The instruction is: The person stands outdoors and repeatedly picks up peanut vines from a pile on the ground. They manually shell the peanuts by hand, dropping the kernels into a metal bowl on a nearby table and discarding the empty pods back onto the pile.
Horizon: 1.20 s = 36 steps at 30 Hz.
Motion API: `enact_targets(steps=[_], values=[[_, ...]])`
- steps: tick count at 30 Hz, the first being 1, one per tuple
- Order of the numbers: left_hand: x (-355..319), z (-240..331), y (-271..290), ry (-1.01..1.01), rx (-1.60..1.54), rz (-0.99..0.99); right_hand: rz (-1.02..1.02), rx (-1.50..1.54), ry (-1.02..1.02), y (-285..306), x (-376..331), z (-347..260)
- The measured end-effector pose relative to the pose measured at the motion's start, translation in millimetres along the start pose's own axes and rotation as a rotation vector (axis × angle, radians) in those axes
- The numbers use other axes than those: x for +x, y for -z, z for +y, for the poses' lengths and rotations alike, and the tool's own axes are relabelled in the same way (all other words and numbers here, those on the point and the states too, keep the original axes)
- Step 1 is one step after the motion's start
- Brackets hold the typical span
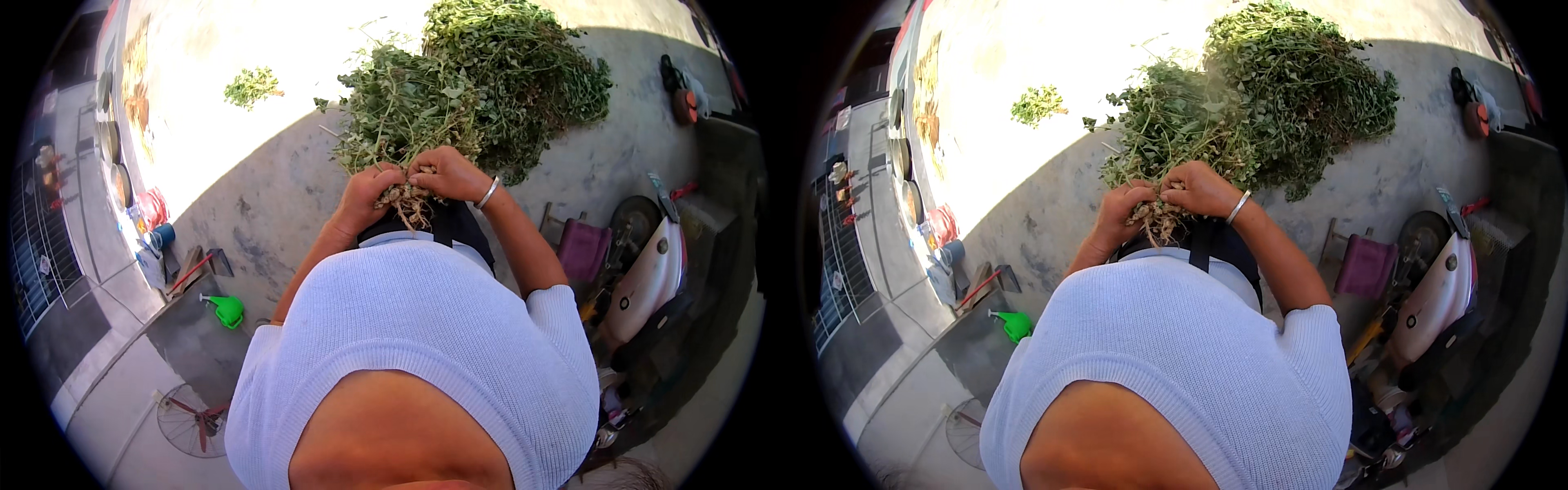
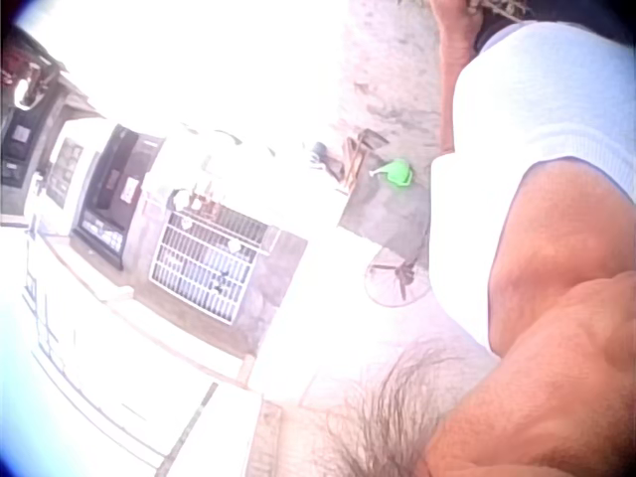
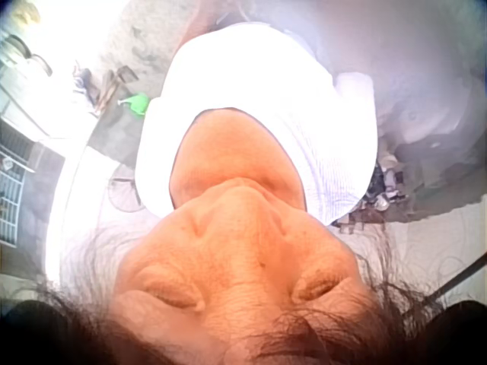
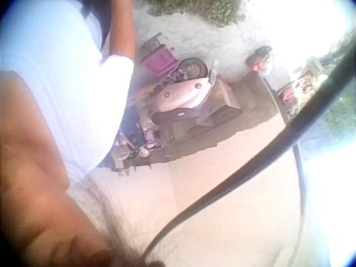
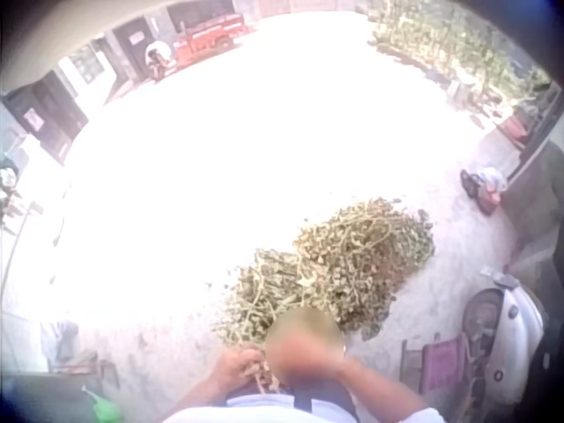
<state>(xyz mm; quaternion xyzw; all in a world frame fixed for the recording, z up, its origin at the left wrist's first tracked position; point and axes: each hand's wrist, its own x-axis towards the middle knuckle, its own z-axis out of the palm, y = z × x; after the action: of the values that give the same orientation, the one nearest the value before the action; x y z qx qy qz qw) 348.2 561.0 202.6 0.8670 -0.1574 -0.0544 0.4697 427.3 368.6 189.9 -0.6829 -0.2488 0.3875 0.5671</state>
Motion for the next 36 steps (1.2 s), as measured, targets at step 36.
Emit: enact_targets(steps=[36], values=[[42.9, -9.2, 38.8, 0.186, -0.206, 0.158, 0.350, -0.120, 0.383, 16.7, 47.9, -17.6]])
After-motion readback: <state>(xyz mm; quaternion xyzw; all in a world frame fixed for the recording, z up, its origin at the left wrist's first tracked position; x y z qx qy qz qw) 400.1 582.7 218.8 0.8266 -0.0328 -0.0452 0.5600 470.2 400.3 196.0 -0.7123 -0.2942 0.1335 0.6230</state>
